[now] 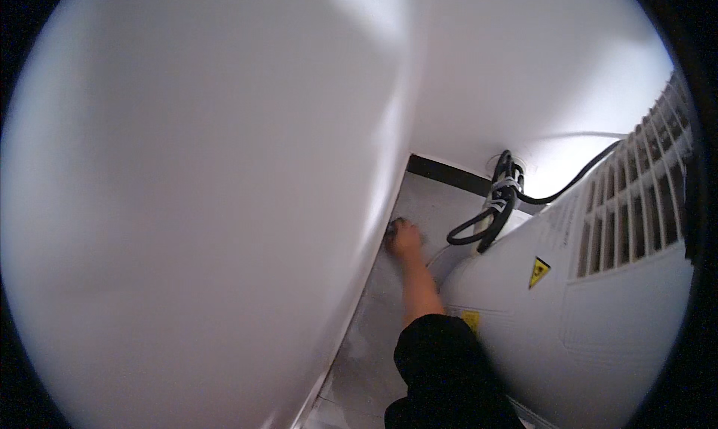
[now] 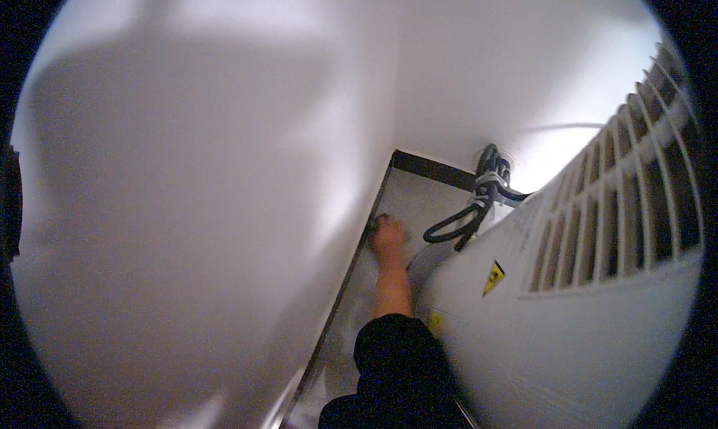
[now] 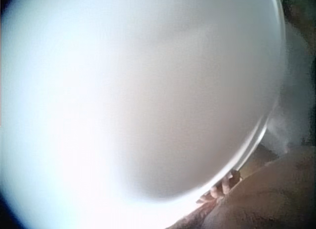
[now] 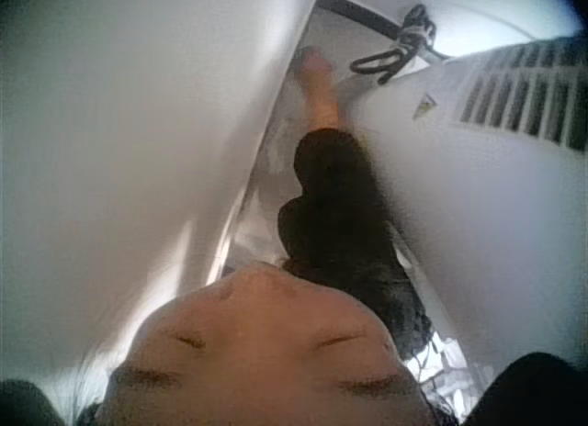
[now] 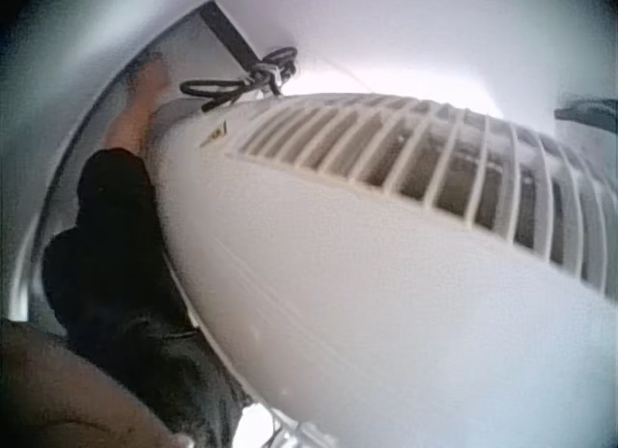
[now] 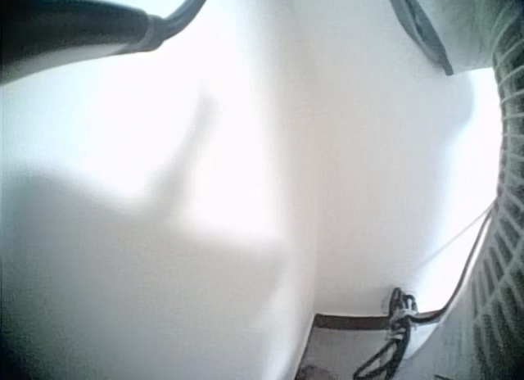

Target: The person cleans the floor around a white appliance using a cloth. They move a green stool aside to access the area, wipe the floor and the appliance's base, then return the stool to its original position.

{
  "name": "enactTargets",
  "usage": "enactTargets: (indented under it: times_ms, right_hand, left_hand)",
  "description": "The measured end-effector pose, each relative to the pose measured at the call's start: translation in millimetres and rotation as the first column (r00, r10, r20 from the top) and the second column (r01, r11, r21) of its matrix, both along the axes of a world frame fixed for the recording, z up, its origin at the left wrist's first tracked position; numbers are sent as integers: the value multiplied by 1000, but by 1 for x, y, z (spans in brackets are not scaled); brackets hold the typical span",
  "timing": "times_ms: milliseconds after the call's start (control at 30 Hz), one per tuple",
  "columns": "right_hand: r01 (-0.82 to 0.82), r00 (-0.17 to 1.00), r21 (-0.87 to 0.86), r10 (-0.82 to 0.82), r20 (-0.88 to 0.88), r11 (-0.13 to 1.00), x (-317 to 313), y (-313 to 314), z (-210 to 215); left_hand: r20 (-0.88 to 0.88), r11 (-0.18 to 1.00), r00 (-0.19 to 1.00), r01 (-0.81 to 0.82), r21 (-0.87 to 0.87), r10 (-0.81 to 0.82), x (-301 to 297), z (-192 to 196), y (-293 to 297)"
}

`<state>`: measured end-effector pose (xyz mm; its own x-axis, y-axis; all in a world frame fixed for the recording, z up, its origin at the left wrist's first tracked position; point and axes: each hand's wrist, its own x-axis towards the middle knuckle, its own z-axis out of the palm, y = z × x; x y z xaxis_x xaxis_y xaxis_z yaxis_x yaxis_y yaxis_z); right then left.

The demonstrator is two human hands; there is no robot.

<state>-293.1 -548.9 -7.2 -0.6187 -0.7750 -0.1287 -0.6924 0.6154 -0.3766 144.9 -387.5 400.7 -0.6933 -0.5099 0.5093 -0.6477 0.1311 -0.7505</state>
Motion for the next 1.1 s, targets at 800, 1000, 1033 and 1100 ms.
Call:
enactTargets:
  times_ms: [800,1000,1033,1100]
  right_hand:
    - [732,660,-149,-746,-85,664,-82,1,43]
    - [675,714,-105,-683,-156,730,-103,0,-3]
    - [633,756,-78,-637,-149,770,-104,-2,-7]
    - [451,873,-14,-445,-198,892,-107,-8,-14]
  left_hand:
    - [10,998,998,63,-19,-63,-12,13,-24]
    - [-9,997,998,56,-56,-57,-21,-11,-34]
    - [-9,997,999,51,-61,-52,-21,-13,-33]
    - [-23,997,998,56,-54,-57,-22,-15,-33]
